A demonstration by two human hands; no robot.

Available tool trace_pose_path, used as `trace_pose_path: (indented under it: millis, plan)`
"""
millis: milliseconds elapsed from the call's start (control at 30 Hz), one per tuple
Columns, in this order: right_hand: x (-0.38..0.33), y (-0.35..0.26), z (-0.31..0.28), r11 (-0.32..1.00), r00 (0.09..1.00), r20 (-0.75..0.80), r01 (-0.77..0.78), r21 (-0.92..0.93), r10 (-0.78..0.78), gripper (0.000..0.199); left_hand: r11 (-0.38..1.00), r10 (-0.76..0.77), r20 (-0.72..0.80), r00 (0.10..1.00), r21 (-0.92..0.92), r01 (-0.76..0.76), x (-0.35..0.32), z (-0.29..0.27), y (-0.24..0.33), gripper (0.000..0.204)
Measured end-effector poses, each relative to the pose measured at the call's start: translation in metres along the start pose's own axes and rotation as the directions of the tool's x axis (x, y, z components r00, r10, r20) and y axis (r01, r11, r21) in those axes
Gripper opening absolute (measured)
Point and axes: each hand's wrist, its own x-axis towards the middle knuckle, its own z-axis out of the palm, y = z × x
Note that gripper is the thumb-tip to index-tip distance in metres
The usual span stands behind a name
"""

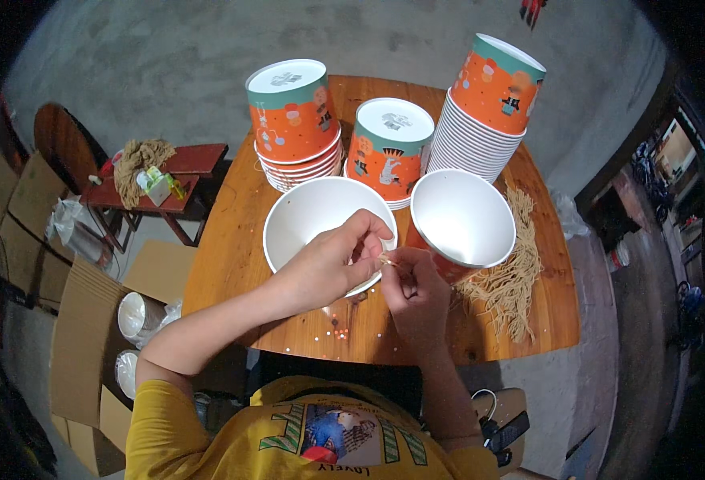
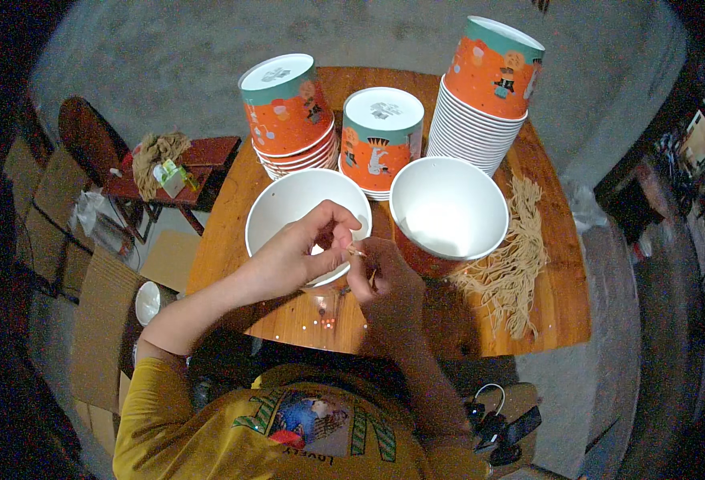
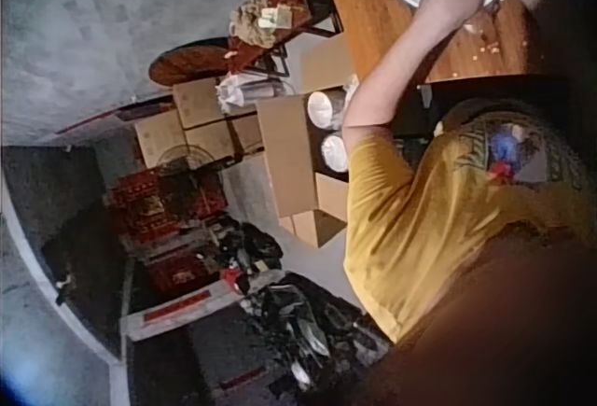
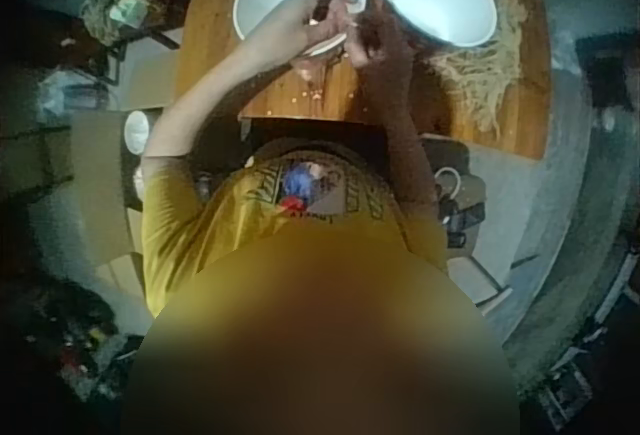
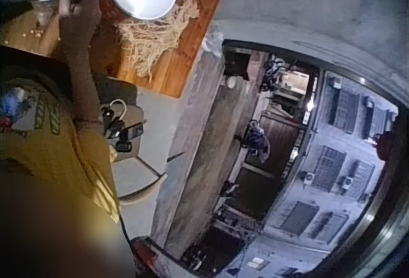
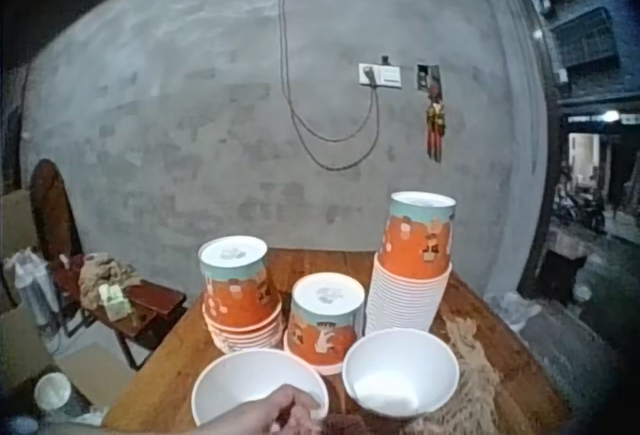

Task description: Assembling and preparing festive paper cups by placing items inside and managing strings.

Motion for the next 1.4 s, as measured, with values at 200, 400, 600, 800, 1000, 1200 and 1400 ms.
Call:
trace_pose_path:
  millis: [200, 400, 600, 800, 1000, 1200, 1400]
  plan:
    - [0.004, 0.0, -0.003, 0.968, 0.981, -0.004, 0.188, -0.168, -0.192, 0.017, 0.99, 0.046, -0.008, 0.999, 0.135, -0.045, -0.001, 0.003, 0.007, 0.025]
    - [0.004, 0.001, -0.008, 0.998, 0.999, -0.015, 0.037, -0.056, -0.038, 0.012, 0.975, -0.017, -0.01, 1.0, 0.221, 0.019, -0.002, 0.0, 0.01, 0.022]
    - [0.006, 0.008, -0.006, 0.998, 1.0, 0.01, -0.002, 0.056, 0.001, 0.008, 0.977, -0.096, 0.052, 0.994, 0.197, 0.084, -0.001, -0.004, 0.005, 0.012]
    - [0.005, 0.007, -0.004, 0.986, 0.999, 0.024, -0.041, 0.161, 0.038, 0.002, 0.935, 0.032, 0.012, 0.999, 0.354, -0.034, -0.002, -0.003, -0.003, 0.01]
    - [0.005, 0.012, -0.004, 0.978, 0.999, 0.017, -0.034, 0.205, 0.031, 0.003, 0.923, 0.085, 0.014, 0.996, 0.375, -0.084, -0.003, 0.0, -0.003, 0.01]
    - [0.004, 0.017, -0.004, 0.967, 0.998, 0.042, -0.056, 0.247, 0.047, 0.003, 0.848, 0.204, 0.021, 0.979, 0.495, -0.187, -0.004, 0.002, 0.002, 0.008]
    - [0.0, 0.022, -0.005, 0.939, 0.988, 0.099, -0.142, 0.313, 0.117, 0.002, 0.822, 0.215, 0.03, 0.976, 0.535, -0.197, -0.005, 0.002, 0.005, 0.009]
